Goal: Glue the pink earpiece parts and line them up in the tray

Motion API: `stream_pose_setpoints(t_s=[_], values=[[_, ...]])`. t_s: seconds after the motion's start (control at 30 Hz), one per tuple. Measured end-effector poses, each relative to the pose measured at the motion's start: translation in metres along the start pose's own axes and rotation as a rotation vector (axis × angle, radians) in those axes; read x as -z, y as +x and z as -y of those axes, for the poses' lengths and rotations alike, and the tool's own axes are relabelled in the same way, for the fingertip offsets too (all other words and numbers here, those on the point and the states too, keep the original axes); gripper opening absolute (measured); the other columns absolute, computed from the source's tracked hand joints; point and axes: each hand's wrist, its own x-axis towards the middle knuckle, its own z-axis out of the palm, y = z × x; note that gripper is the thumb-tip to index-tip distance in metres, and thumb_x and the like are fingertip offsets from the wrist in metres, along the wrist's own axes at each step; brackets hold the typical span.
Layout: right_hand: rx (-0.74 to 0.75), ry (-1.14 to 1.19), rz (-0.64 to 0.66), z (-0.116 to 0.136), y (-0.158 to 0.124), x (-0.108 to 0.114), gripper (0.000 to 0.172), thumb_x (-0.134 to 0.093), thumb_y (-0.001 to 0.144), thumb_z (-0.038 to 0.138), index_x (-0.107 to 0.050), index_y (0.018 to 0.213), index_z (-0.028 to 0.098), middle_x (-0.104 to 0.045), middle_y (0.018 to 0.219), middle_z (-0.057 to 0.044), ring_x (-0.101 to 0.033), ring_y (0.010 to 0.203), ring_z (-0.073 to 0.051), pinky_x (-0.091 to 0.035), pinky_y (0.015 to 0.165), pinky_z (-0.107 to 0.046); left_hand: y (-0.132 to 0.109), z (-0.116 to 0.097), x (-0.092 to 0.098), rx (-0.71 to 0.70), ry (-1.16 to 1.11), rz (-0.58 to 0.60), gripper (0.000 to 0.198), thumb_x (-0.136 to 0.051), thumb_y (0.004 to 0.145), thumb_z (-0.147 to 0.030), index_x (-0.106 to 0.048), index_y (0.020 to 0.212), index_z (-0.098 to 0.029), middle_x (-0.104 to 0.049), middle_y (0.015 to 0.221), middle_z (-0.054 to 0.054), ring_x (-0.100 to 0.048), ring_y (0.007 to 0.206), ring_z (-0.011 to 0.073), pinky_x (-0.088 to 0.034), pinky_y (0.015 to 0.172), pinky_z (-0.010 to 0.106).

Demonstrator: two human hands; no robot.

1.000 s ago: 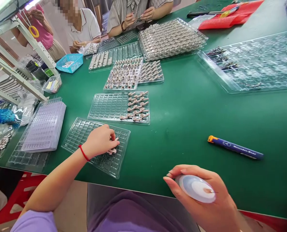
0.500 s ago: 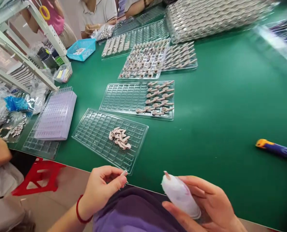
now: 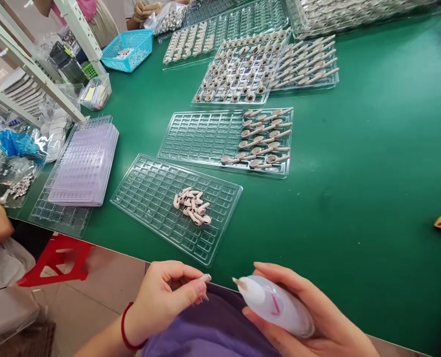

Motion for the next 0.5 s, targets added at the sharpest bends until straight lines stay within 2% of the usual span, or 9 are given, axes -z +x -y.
stream_pose_setpoints(t_s=[0.07,0.2,0.4,0.5], values=[[-0.107,0.146,0.018,0.010,0.002,-0.008,0.032,-0.075,0.079,0.038,-0.064,0.108,0.028,-0.074,0.093,-0.004,-0.074,0.072,-0.018,-0.061,0.061,-0.020,-0.001,0.000,-0.005,0.053,-0.082,0.074,0.038,-0.081,0.068,-0.051,-0.079,0.077,-0.014,-0.068,0.064,0.005,-0.058,0.053,0.0107,-0.050,0.055,0.022],[-0.283,0.368,-0.068,0.027,0.000,-0.023,0.029,-0.075,0.079,0.044,-0.063,0.100,0.028,-0.071,0.086,-0.002,-0.070,0.070,-0.015,-0.059,0.063,-0.019,-0.004,0.003,-0.015,0.067,-0.205,0.160,0.039,-0.083,0.065,-0.053,-0.081,0.078,-0.016,-0.065,0.066,0.004,-0.059,0.055,0.0102,-0.049,0.056,0.021],[-0.271,0.439,-0.043,0.018,-0.008,-0.020,0.025,-0.077,0.077,0.034,-0.064,0.097,0.026,-0.067,0.083,-0.003,-0.064,0.063,-0.015,-0.055,0.053,-0.021,-0.007,0.006,-0.021,0.076,-0.255,0.204,0.034,-0.085,0.065,-0.049,-0.081,0.074,-0.017,-0.063,0.064,0.003,-0.055,0.054,0.0089,-0.046,0.055,0.020],[-0.194,0.422,0.060,0.009,-0.007,-0.013,0.024,-0.075,0.078,0.026,-0.062,0.099,0.027,-0.068,0.082,-0.002,-0.065,0.063,-0.016,-0.056,0.053,-0.023,-0.008,0.006,-0.021,0.101,-0.241,0.209,0.036,-0.086,0.062,-0.050,-0.080,0.072,-0.016,-0.062,0.062,0.003,-0.054,0.053,0.0098,-0.046,0.054,0.022]])
